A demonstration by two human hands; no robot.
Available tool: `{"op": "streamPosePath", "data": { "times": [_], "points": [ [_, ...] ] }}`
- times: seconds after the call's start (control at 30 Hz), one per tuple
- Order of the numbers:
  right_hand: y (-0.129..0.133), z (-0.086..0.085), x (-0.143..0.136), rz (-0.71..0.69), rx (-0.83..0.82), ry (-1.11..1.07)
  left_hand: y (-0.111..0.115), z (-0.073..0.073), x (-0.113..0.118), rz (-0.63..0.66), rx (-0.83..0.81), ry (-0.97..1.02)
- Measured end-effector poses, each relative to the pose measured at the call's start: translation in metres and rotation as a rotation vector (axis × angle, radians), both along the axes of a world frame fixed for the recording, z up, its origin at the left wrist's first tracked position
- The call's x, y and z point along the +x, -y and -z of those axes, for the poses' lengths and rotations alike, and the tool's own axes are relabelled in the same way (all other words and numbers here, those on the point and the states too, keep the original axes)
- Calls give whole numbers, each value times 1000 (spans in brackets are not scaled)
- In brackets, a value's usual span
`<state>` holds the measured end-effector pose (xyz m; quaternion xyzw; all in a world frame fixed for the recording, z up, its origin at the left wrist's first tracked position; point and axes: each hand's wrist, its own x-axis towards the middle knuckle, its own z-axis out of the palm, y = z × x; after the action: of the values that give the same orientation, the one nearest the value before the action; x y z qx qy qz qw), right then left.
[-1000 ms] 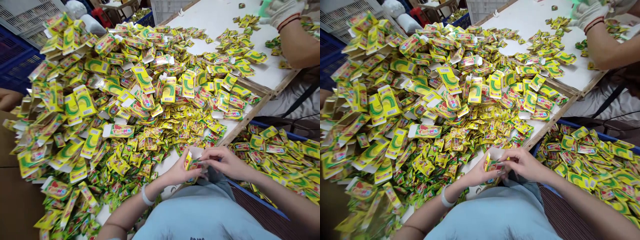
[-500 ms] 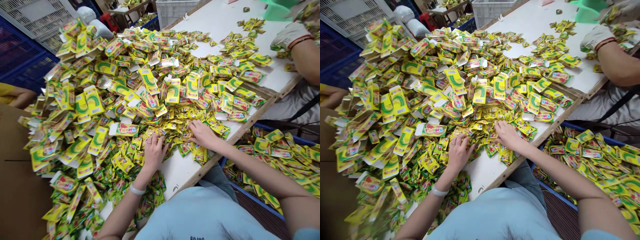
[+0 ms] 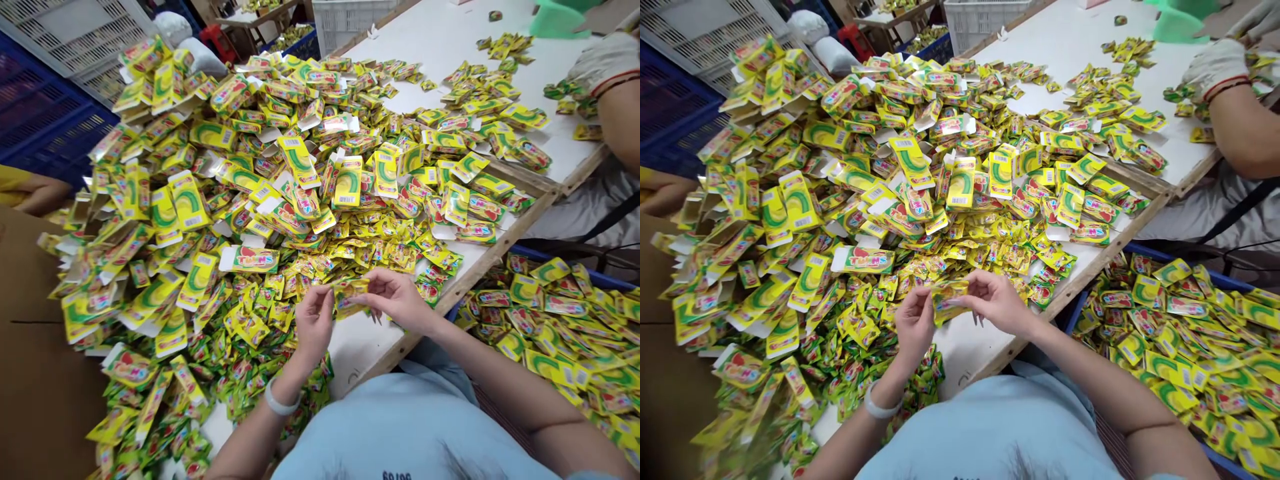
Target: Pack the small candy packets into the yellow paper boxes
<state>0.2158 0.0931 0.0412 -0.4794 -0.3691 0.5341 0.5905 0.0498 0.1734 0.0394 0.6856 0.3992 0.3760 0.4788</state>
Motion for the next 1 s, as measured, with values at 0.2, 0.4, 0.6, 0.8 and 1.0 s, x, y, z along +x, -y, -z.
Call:
{"op": "streamPosePath", "data": {
  "times": [0.2, 0.4, 0.6, 0.8, 1.0],
  "points": [
    [-2, 6, 2, 199, 65, 304, 11, -7, 15, 44, -72, 64],
    [4, 19, 9, 166, 173, 281, 2, -4, 32, 234, 207, -55],
    [22, 36, 33, 439, 62, 201, -103, -48, 70, 74, 854, -379],
    [33, 40, 39, 442, 38, 173, -239, -88, 115, -207, 616, -606],
    [36, 32, 49, 423, -61, 141, -257, -106, 118, 274, 952, -669]
  ]
}}
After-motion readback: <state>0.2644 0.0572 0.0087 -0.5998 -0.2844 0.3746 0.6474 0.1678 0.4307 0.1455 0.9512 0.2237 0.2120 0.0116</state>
